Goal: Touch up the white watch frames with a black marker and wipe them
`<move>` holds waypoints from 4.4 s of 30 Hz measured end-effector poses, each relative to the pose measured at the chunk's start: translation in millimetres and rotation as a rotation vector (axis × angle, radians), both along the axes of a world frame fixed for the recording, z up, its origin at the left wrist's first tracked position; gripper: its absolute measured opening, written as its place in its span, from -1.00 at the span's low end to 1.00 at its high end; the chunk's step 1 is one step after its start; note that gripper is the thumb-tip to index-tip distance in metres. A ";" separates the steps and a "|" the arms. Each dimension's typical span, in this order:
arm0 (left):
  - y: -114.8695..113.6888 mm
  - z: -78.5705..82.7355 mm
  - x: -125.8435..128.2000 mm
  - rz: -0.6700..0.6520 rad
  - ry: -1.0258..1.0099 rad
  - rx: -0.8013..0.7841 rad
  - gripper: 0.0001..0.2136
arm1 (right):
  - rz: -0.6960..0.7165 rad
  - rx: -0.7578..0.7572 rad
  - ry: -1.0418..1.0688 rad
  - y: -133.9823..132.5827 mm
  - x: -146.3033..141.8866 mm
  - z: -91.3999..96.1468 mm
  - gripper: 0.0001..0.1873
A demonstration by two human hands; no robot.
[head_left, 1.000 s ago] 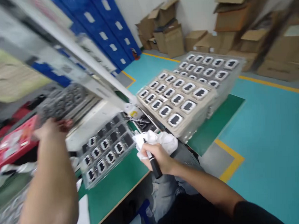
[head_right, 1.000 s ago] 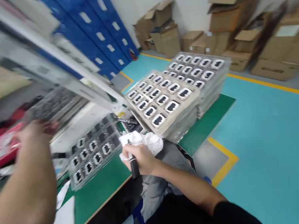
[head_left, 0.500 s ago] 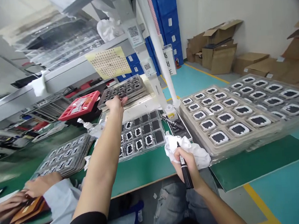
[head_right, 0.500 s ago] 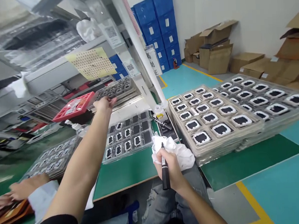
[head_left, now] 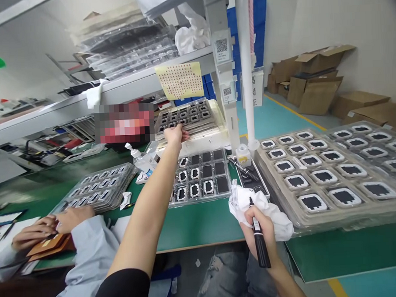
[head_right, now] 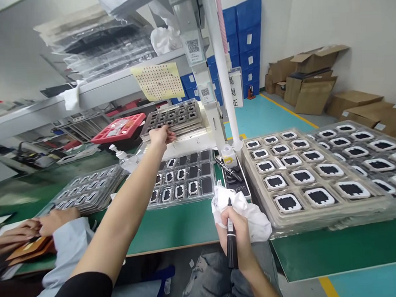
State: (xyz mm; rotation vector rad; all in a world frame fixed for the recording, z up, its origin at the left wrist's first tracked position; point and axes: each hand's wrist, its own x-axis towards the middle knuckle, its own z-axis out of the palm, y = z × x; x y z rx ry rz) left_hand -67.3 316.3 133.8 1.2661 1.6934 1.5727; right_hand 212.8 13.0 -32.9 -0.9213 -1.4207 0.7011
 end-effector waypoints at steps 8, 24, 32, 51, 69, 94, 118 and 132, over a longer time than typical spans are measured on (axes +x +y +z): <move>-102.4 -29.6 -17.4 0.007 0.154 -0.061 -0.73 | -0.052 0.003 -0.057 -0.9 9.5 -7.3 -0.61; -266.5 -118.0 -92.1 0.183 0.799 -0.353 -0.64 | -0.163 -0.072 -0.019 -9.7 9.9 2.0 -0.49; -265.5 -116.4 -77.5 0.139 0.609 -0.243 -0.76 | -0.157 0.016 -0.063 -7.5 8.4 9.6 -0.47; -319.2 -125.0 99.1 -0.548 -0.426 -0.285 -0.77 | 0.035 -0.054 -0.104 -1.9 1.9 25.4 -0.53; -325.9 -133.7 84.6 -0.671 -0.182 -0.161 -0.81 | 0.108 -0.169 -0.152 -0.9 -1.1 29.8 -0.49; -323.5 -126.9 82.9 -0.717 -0.154 -0.160 -0.80 | 0.241 -0.234 0.000 0.6 7.8 15.3 -0.41; -325.7 -134.7 81.6 -0.674 0.010 -0.050 -0.80 | 0.241 -0.192 -0.156 5.3 -1.5 32.4 -0.41; -328.7 -138.9 84.9 -0.578 0.119 -0.008 -0.78 | 0.235 -0.228 -0.170 5.0 -3.4 31.4 -0.42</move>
